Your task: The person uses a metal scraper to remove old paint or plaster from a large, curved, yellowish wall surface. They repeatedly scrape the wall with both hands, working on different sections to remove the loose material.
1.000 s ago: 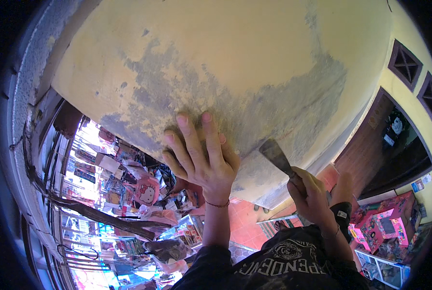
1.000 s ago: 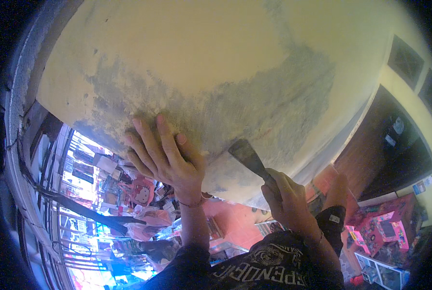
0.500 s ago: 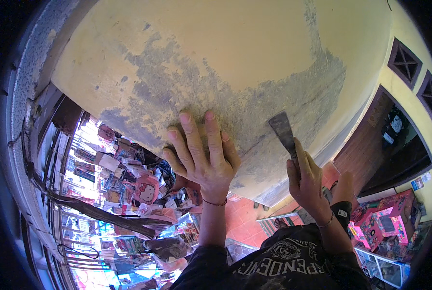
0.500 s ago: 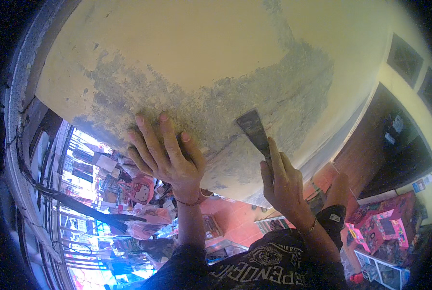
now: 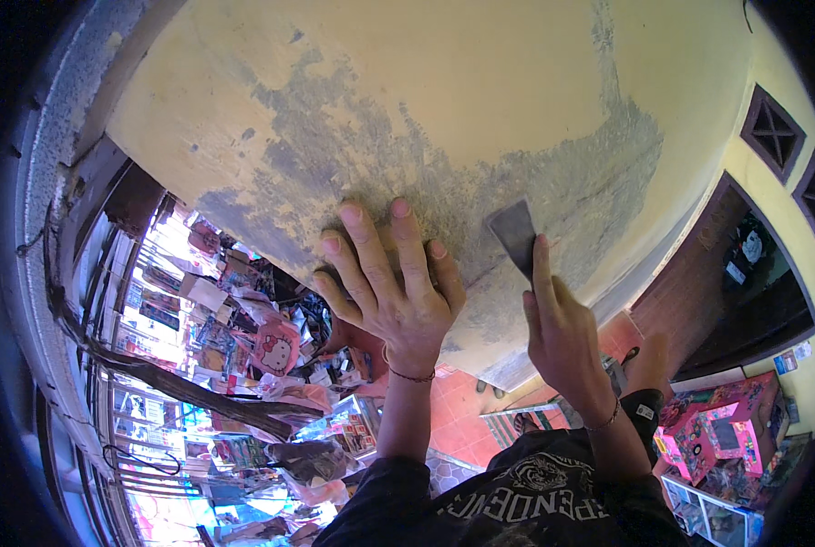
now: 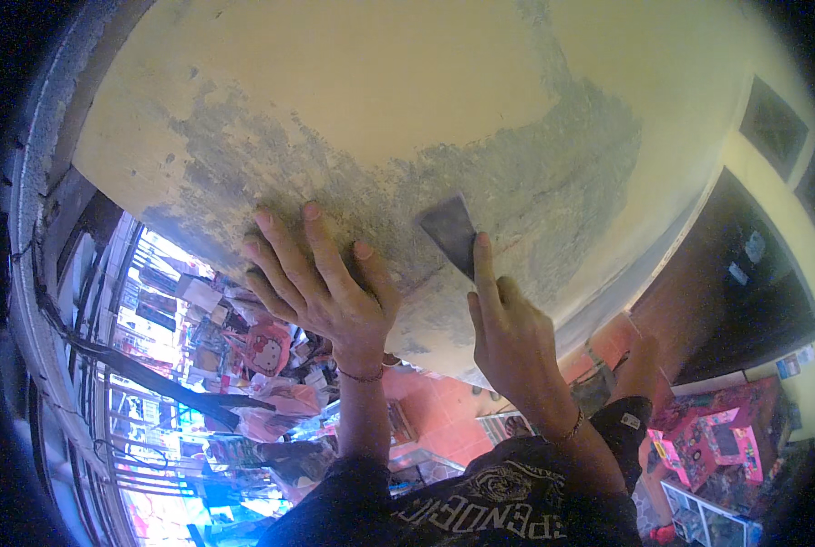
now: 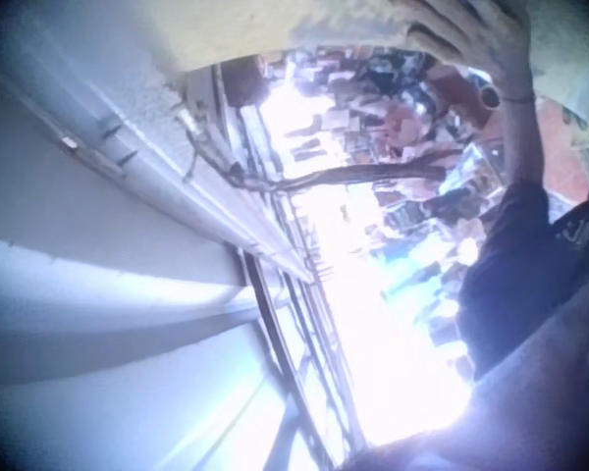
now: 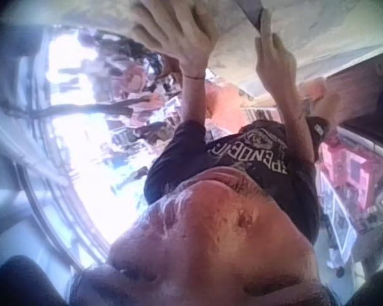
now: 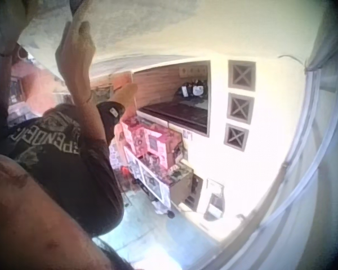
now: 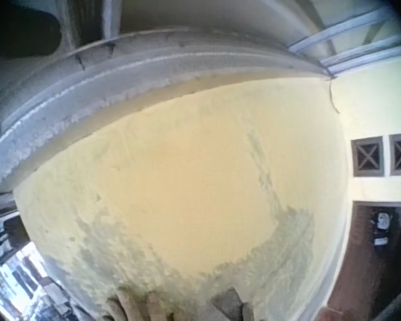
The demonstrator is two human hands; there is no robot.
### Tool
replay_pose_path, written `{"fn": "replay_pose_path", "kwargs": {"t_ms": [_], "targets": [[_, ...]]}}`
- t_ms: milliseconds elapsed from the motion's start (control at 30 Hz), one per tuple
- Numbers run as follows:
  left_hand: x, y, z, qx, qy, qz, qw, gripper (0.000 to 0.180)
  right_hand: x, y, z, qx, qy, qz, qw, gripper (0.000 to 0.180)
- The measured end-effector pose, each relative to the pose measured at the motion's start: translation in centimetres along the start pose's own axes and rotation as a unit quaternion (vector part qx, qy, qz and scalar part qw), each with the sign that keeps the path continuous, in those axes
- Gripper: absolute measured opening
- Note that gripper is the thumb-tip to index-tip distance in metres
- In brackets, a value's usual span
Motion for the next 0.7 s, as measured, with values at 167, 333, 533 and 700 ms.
{"fn": "replay_pose_path", "kwargs": {"t_ms": [167,333,533,700], "targets": [[0.3,-0.2,0.3,-0.004,0.023,-0.008,1.000,0.052,0.0,0.0,0.4,-0.002,0.021,0.011,1.000,0.072],[2.2,-0.4,-0.5,0.001,0.014,0.023,1.000,0.055,1.8,-2.4,1.9,-0.013,0.004,-0.010,1.000,0.072],[5.9,0.1,-0.4,-0.042,-0.029,-0.019,0.999,0.055,3.9,-5.7,4.1,0.052,-0.031,-0.098,0.993,0.066],[6.7,-0.2,0.0,-0.021,-0.001,-0.029,0.999,0.055,5.6,-3.9,4.6,0.024,-0.111,-0.139,0.984,0.065]]}}
Point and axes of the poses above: each hand's wrist, its own x-axis towards the middle knuckle, its own y-axis out of the palm, z = x × y, the point moved 1 cm from there along x, towards the middle knuckle, and after that the axes turned 7 degrees about -z, right-handed, at the moved point
